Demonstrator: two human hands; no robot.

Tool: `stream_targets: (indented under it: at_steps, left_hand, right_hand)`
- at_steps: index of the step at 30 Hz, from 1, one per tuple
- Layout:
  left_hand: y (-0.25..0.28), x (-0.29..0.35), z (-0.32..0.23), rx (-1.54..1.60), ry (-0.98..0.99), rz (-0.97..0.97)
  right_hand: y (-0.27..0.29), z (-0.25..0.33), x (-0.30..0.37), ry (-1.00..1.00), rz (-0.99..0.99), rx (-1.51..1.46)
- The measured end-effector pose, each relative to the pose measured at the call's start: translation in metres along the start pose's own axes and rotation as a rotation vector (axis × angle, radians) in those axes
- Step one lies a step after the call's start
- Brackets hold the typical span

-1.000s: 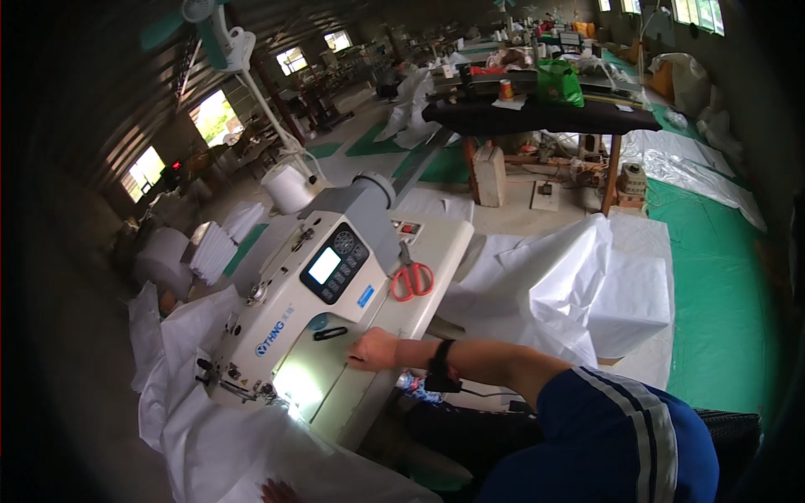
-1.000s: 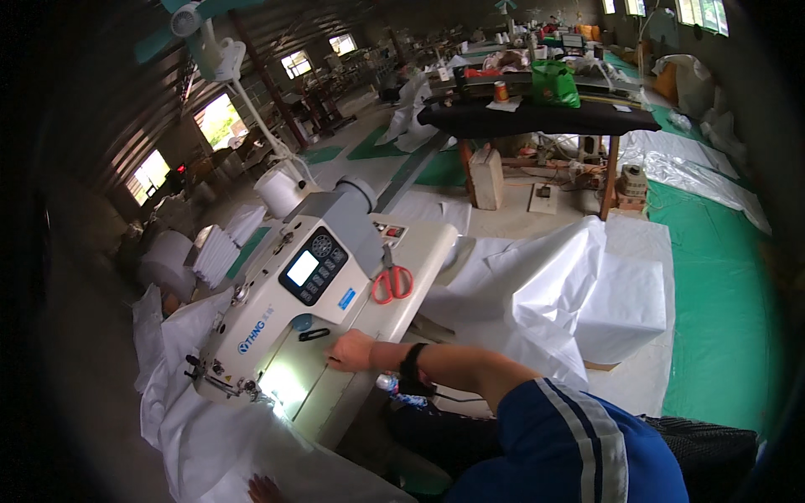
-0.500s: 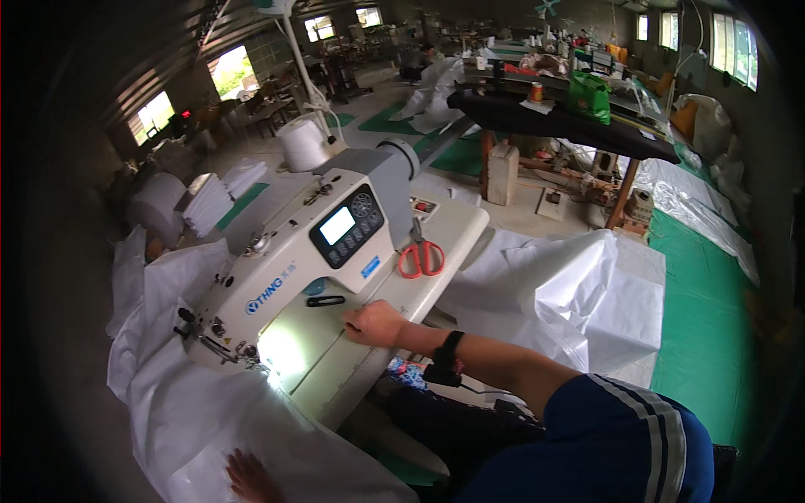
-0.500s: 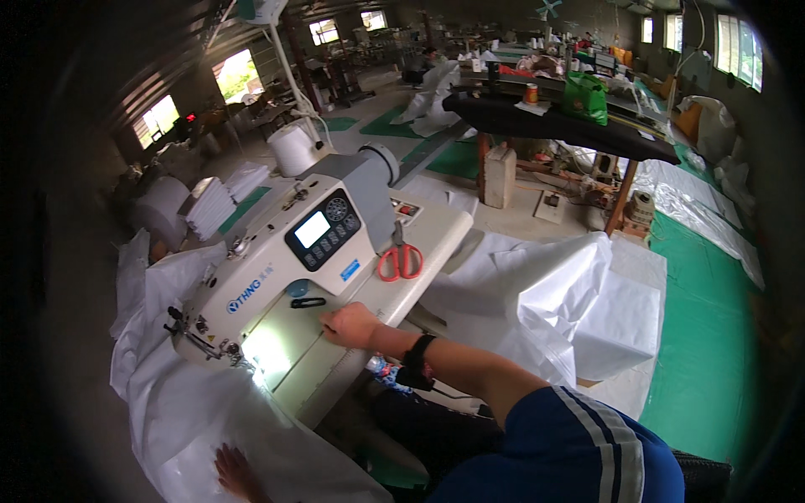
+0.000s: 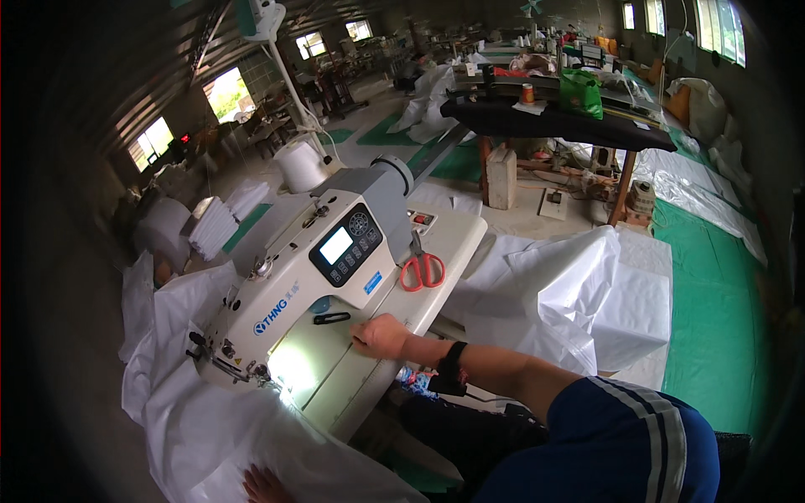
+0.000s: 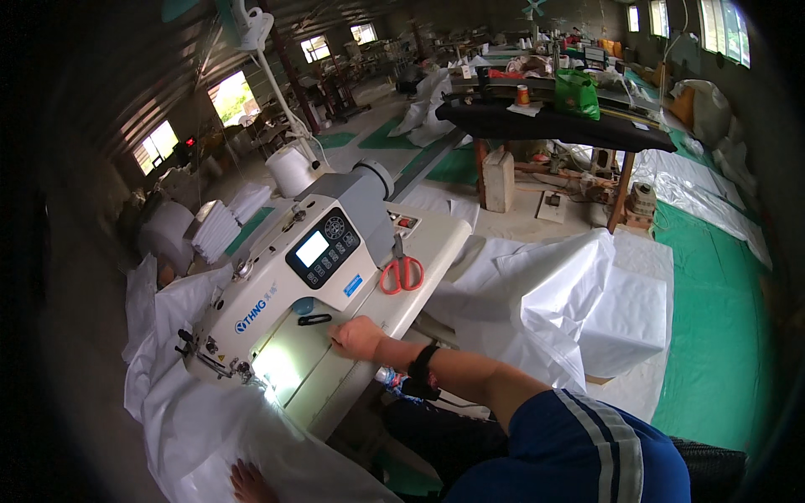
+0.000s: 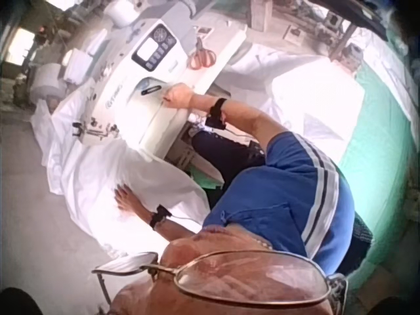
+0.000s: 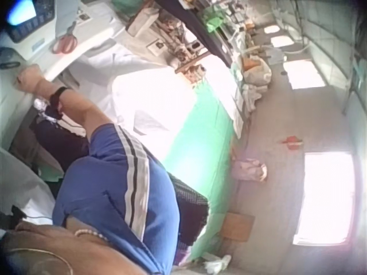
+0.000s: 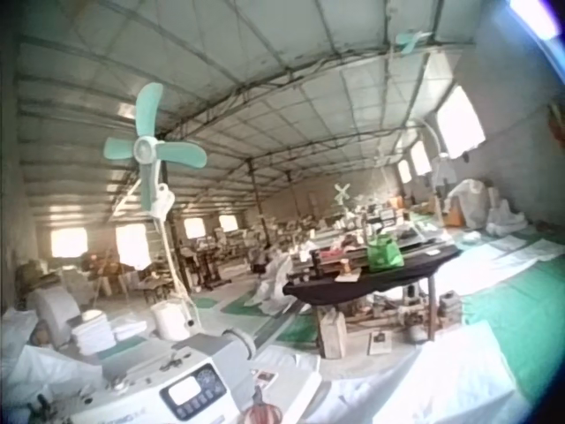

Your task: Sewing edges of large white plastic/vinyl sheets using an industrial sewing machine.

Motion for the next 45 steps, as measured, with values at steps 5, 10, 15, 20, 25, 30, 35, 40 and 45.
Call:
stream_targets:
  at_steps: [5,10,15,20,25,30,35,40,45]
  left_hand:
    - [0.005,0.002,-0.002,0.011,-0.01,0.014]
    - [0.008,0.005,-0.004,-0.004,-0.009,0.055]
    - [0.006,0.005,-0.003,-0.022,-0.012,0.037]
    - [0.0,0.002,0.002,-0.04,-0.006,0.04]
    - [-0.005,-0.003,0.004,-0.055,0.002,0.042]
    - [-0.008,-0.002,0.007,0.001,-0.015,0.019]
    - [-0.006,-0.001,0.008,0.004,-0.013,0.034]
    - [-0.005,-0.001,0.007,0.001,-0.027,0.043]
    - [-0.004,-0.001,0.008,0.006,-0.04,0.068]
  right_hand:
    - [0.0,0.0,0.001,-0.054,0.042,0.028]
    - [0.001,0.0,0.003,-0.024,0.031,0.07]
    - [0.002,0.001,0.004,-0.002,-0.001,0.056]
    - [-0.001,-0.001,0.004,-0.058,0.085,0.062]
    - [-0.003,-0.002,0.004,-0.023,-0.002,0.052]
    - [0.001,-0.001,0.003,-0.017,-0.02,0.048]
    - [0.001,0.015,0.015,-0.334,-0.087,-0.337]
    - [-0.068,0.099,0.078,-0.297,0.491,-0.92]
    - [-0.158,0.169,0.152,-0.184,1.064,-1.041]
Point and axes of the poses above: each hand's wrist, its own x-axis away from the middle knuckle, its own y-axis out of the back of the hand, z = x × y, the point moved 2 cm from there along -x, towards the middle knuckle, and after that the axes turned 11 degrees about z, right-handed, at the moved point
